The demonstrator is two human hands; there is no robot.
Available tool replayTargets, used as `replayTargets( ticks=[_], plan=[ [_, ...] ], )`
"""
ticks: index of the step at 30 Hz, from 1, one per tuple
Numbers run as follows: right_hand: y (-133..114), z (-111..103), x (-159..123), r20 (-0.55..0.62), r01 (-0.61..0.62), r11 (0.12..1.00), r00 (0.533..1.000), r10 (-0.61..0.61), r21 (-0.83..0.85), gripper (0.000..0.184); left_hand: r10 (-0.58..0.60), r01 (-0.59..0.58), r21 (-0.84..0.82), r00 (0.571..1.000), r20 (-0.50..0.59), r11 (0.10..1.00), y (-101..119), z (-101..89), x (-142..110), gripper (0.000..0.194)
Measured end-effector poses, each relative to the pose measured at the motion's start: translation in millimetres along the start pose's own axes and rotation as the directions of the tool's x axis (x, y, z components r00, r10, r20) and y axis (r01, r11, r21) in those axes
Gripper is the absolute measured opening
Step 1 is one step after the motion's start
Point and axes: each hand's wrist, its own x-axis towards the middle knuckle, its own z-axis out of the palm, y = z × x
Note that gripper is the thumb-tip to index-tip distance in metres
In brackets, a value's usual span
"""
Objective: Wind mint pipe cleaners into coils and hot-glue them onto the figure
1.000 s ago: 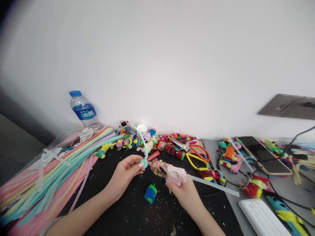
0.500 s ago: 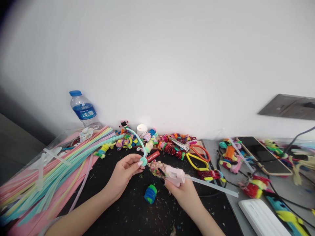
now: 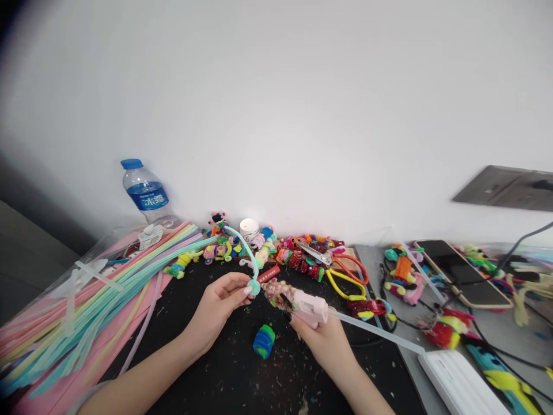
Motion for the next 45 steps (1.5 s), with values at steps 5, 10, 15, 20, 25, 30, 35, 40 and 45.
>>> replayTargets(
  ticks=[5,10,15,20,25,30,35,40,45],
  plan=[
    [-1.5,0.0,-0.7,-0.01,0.008,1.0,1.0,-0.008,-0.006,0.021,-0.003,0.003,-0.02,1.0,0.019,1.0,1.3,1.5,-0.7,0.019],
    [0.9,1.0,-0.3,-0.02,0.006,1.0,1.0,-0.005,0.024,0.02,-0.016,0.016,-0.017,1.0,0.001,1.0,3.5,2.4,-1.2,0.021],
    [2.1,0.5,-0.1,0.0,-0.012,1.0,1.0,0.012,0.011,0.019,-0.027,0.027,-0.045,1.0,-0.012,0.999,3.9,2.6,-1.0,0.023],
    [0.5,0.1,-1.8,0.007,0.018,1.0,1.0,-0.018,-0.006,0.02,-0.04,0.039,-0.073,0.999,-0.003,0.997,3.9,1.5,-0.7,0.023],
    [-0.9,1.2,-1.2,0.017,0.02,1.0,1.0,-0.019,-0.011,0.019,-0.035,0.036,-0.077,0.999,0.013,0.996,3.0,0.4,-0.7,0.021],
    [0.4,1.3,-0.9,0.028,0.038,0.999,0.999,-0.038,-0.01,0.019,-0.017,0.018,-0.077,1.0,0.009,0.997,1.9,0.2,-0.5,0.02],
    [1.4,1.6,-1.1,0.058,0.065,0.998,0.996,-0.064,-0.015,0.019,-0.007,0.007,-0.065,1.0,0.006,0.998,1.3,-0.1,0.0,0.019],
    [0.8,0.3,-0.5,0.02,0.018,1.0,1.0,-0.018,0.006,0.02,0.033,-0.033,-0.004,0.999,0.006,0.999,0.3,-0.9,0.3,0.016],
    [1.2,-0.8,0.4,-0.047,0.012,0.999,0.999,-0.01,0.053,0.024,0.108,-0.112,0.141,0.994,0.036,0.984,0.2,0.8,-0.4,0.011]
  ],
)
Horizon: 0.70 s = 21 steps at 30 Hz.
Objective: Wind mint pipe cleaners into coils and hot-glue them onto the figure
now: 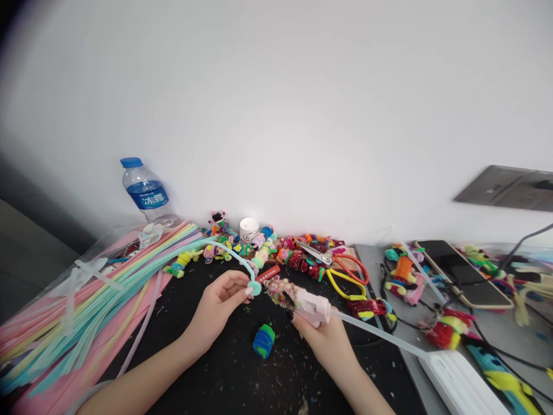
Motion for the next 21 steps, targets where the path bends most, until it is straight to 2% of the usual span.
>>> replayTargets(
  ticks=[3,7,21],
  plan=[
    [-0.5,1.3,-0.1,0.025,0.017,0.999,1.0,-0.016,-0.039,0.019,0.043,-0.044,0.058,0.999,0.023,0.997,-0.8,1.2,-1.4,0.008],
    [-0.5,2.0,-1.0,0.044,0.023,0.995,0.999,-0.018,-0.1,0.024,0.086,-0.088,0.103,0.996,0.025,0.991,-1.6,1.2,-3.8,0.006],
    [-5.3,1.6,-1.2,0.045,0.039,0.995,0.998,-0.035,-0.089,0.02,0.111,-0.111,0.153,0.994,0.009,0.982,-1.1,0.2,-4.7,0.005]
  ],
)
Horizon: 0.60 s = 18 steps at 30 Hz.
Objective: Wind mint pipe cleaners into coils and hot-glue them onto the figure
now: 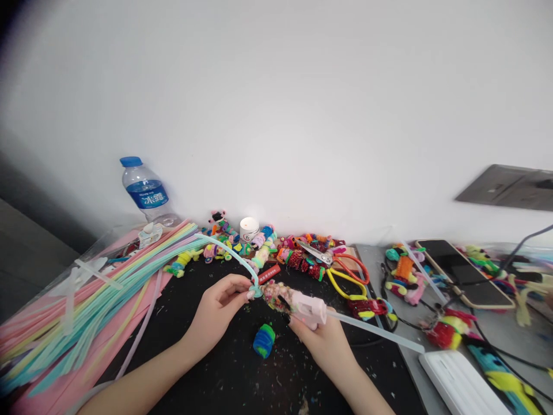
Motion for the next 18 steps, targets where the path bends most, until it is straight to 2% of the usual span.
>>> replayTargets(
  ticks=[18],
  plan=[
    [0.9,-1.5,-0.2,0.004,-0.021,1.0,1.0,0.021,-0.015,0.023,-0.029,0.027,-0.06,0.999,-0.04,0.998,0.6,-0.2,1.3,0.008]
  ],
)
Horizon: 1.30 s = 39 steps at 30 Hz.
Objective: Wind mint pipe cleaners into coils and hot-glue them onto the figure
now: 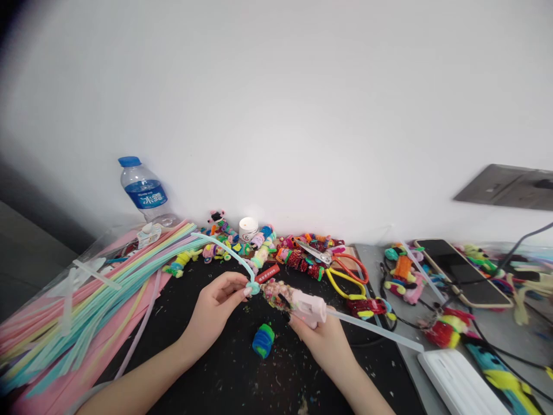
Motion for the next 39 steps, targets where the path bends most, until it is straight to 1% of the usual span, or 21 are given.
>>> replayTargets(
  ticks=[8,13,19,24,28,33,37,39],
  plan=[
    [2.0,1.5,0.6,0.005,0.01,1.0,1.0,-0.01,0.019,0.019,-0.075,0.073,-0.116,0.997,-0.019,0.991,0.9,-0.3,2.0,0.014],
    [2.1,1.7,0.9,-0.007,0.02,1.0,1.0,-0.02,0.009,0.019,-0.111,0.108,-0.183,0.994,-0.004,0.977,0.8,-0.8,1.2,0.016],
    [4.6,2.2,-0.2,0.009,0.025,1.0,1.0,-0.025,0.006,0.019,-0.151,0.152,-0.248,0.988,0.026,0.957,0.1,-0.6,1.5,0.017],
    [0.8,1.5,0.7,0.036,0.043,0.995,0.998,-0.046,0.087,0.019,-0.178,0.178,-0.281,0.984,0.027,0.943,0.8,-0.5,2.2,0.019],
    [-1.7,1.2,1.5,0.053,0.041,0.997,0.998,-0.044,0.068,0.015,-0.184,0.184,-0.268,0.983,0.024,0.946,2.7,-0.3,2.5,0.021],
    [2.0,2.7,-0.4,0.034,0.042,0.999,0.998,-0.043,0.027,0.014,-0.189,0.187,-0.267,0.982,0.018,0.945,3.3,-0.2,3.7,0.022],
    [5.3,1.9,-2.7,-0.055,-0.021,0.999,0.998,0.022,0.029,0.02,-0.178,0.168,-0.265,0.984,-0.015,0.95,1.1,-1.5,4.9,0.022],
    [3.5,-0.5,-2.4,-0.083,-0.019,1.0,0.996,0.019,0.0,0.019,-0.163,0.149,-0.252,0.986,-0.038,0.956,-0.5,-2.5,5.4,0.021]
  ],
)
